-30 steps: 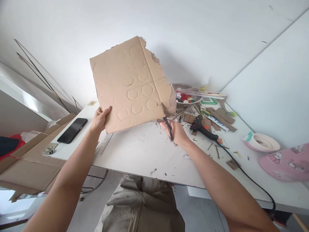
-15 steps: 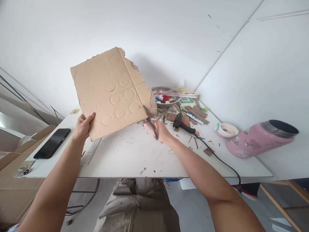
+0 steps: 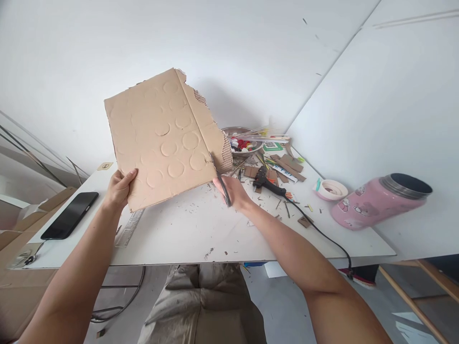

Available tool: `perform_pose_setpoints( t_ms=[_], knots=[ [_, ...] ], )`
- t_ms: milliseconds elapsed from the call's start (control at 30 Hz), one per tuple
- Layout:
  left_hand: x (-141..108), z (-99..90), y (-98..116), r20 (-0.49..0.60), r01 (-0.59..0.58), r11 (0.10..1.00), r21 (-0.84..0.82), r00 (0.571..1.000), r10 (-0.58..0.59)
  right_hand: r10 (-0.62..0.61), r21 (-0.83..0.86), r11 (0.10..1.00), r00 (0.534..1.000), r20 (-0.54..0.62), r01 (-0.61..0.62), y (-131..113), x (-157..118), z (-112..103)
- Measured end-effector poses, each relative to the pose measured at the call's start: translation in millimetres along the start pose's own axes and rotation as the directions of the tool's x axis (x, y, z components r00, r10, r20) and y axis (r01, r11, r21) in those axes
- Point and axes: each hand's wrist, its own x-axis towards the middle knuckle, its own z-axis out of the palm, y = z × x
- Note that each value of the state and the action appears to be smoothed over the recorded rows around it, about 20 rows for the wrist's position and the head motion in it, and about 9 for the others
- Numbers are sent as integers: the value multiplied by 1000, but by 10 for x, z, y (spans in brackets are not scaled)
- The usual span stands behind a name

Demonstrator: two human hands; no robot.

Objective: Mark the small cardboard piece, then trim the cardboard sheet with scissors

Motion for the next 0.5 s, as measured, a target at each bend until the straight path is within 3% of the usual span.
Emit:
perform_pose_setpoints(
  t_ms=[100, 367, 500],
  knots=[
    [-3, -4, 10, -7, -15, 1000, 2, 1000, 15, -13, -27, 1000, 1000, -18, 13, -20, -1, 8],
    [2, -12, 6, 17, -1, 999, 49, 1000, 0, 4, 69, 998, 997, 71, -9, -21, 19, -38],
    [-25, 17, 47, 40, -9, 996, 88, 999, 6, -7, -29, 1000, 999, 36, 8, 38, 47, -35]
  ],
)
